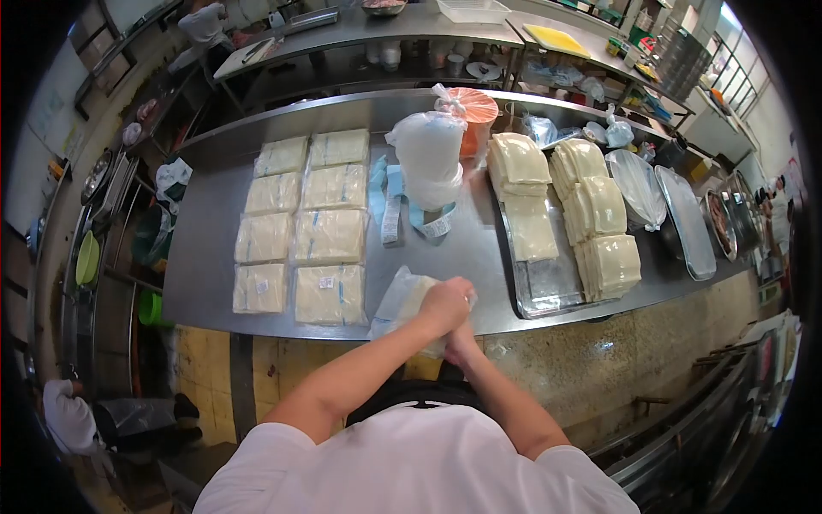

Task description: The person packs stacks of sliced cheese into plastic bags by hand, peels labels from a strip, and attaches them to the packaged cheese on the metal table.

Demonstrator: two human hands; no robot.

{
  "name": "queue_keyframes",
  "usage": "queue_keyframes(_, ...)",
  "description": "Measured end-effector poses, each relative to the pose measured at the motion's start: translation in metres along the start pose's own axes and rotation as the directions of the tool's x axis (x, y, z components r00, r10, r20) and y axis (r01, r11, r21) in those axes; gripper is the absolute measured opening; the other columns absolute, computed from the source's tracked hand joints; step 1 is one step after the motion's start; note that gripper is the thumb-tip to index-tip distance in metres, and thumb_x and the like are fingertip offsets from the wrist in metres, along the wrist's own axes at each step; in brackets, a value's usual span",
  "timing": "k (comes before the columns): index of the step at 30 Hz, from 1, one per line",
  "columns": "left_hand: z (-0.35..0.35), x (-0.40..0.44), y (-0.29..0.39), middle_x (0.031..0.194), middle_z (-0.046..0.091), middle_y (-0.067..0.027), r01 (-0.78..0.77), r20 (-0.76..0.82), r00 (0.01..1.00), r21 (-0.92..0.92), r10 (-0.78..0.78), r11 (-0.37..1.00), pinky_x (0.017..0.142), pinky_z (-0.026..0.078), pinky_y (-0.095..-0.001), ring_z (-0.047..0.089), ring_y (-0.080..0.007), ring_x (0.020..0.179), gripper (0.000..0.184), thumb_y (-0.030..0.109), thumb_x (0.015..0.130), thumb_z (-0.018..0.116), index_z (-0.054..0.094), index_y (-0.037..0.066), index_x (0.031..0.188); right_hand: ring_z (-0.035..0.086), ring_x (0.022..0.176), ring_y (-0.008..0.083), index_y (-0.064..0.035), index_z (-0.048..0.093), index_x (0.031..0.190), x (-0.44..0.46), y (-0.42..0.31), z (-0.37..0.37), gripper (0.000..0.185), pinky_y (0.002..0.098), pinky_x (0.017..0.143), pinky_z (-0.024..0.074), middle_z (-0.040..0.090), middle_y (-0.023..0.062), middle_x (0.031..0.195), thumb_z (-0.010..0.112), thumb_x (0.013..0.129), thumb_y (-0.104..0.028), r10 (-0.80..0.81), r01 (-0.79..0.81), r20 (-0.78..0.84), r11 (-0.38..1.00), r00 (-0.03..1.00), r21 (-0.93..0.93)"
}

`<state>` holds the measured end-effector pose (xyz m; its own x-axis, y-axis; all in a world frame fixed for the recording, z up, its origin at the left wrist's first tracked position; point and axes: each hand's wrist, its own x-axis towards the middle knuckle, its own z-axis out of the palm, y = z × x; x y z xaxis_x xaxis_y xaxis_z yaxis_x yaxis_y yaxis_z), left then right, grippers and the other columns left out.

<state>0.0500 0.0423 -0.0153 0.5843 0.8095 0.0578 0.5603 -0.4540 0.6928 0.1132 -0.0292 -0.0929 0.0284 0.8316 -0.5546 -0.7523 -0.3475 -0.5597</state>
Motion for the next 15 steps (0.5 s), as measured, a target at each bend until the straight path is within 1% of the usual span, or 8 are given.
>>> queue_keyframes(1, 0.004, -0.002, 0.005, 0.094, 0.069, -0.0145, -0.043, 0.036, 0.998, 0.032, 0.042, 0.999, 0.08, 0.055, -0.0494, 0.068, -0.039, 0.092, 0.017, 0.01, 0.087, 0.058, 0.072, 0.009, 0.097, 0.061, 0.12, 0.0247, -0.0105, 0.049, 0.144, 0.002, -0.001, -0.001, 0.046, 0.0431, 0.099, 0.0518, 0.061, 0.0084, 0.132, 0.062, 0.101, -0.022, 0.047, -0.047, 0.002, 0.997, 0.999, 0.056)
queue_keyframes(3, 0.004, -0.011, 0.017, 0.092, 0.068, -0.0128, -0.102, 0.027, 0.995, 0.024, 0.101, 0.995, 0.076, 0.055, -0.0492, 0.068, -0.0375, 0.089, 0.018, 0.01, 0.085, 0.058, 0.072, 0.01, 0.097, 0.061, 0.119, 0.0251, -0.0103, 0.05, 0.143, 0.007, -0.003, -0.002, 0.046, 0.0433, 0.099, 0.0519, 0.061, 0.0088, 0.131, 0.062, 0.1, -0.022, 0.096, -0.096, 0.004, 0.988, 0.995, 0.118)
queue_keyframes(7, 0.002, -0.014, 0.024, 0.089, 0.068, -0.0099, -0.19, -0.007, 0.981, 0.085, 0.191, 0.978, 0.07, 0.056, -0.0495, 0.069, -0.0358, 0.083, 0.018, 0.009, 0.084, 0.058, 0.072, 0.012, 0.095, 0.061, 0.118, 0.0258, -0.0097, 0.05, 0.142, 0.013, -0.003, -0.006, 0.046, 0.0437, 0.098, 0.0521, 0.061, 0.0095, 0.13, 0.062, 0.1, -0.021, 0.116, -0.114, -0.004, 0.982, 0.993, 0.153)
queue_keyframes(10, -0.005, -0.013, 0.02, 0.092, 0.067, -0.0101, -0.164, -0.012, 0.986, 0.08, 0.165, 0.983, 0.072, 0.056, -0.049, 0.069, -0.0362, 0.082, 0.017, 0.009, 0.082, 0.059, 0.071, 0.011, 0.095, 0.061, 0.118, 0.0263, -0.0093, 0.05, 0.142, 0.018, -0.003, -0.006, 0.045, 0.0441, 0.098, 0.0523, 0.062, 0.01, 0.129, 0.063, 0.099, -0.02, 0.113, -0.109, -0.012, 0.98, 0.994, 0.165)
queue_keyframes(13, -0.005, -0.014, 0.028, 0.093, 0.066, -0.0116, -0.134, 0.073, 0.989, 0.096, 0.128, 0.986, 0.072, 0.057, -0.0489, 0.069, -0.0369, 0.081, 0.018, 0.008, 0.08, 0.059, 0.07, 0.011, 0.095, 0.062, 0.117, 0.0269, -0.0089, 0.051, 0.141, 0.025, -0.005, -0.007, 0.045, 0.0444, 0.098, 0.0525, 0.062, 0.0105, 0.128, 0.063, 0.099, -0.019, 0.109, -0.104, -0.02, 0.982, 0.994, 0.156)
queue_keyframes(15, 0.0, -0.018, 0.024, 0.093, 0.065, -0.0129, -0.15, 0.091, 0.986, 0.156, 0.137, 0.976, 0.071, 0.057, -0.0492, 0.069, -0.0375, 0.081, 0.017, 0.008, 0.08, 0.059, 0.068, 0.01, 0.094, 0.062, 0.117, 0.0272, -0.0087, 0.051, 0.14, 0.027, -0.007, -0.008, 0.045, 0.0446, 0.098, 0.0526, 0.062, 0.0108, 0.127, 0.063, 0.098, -0.019, 0.107, -0.103, -0.023, 0.984, 0.994, 0.144)
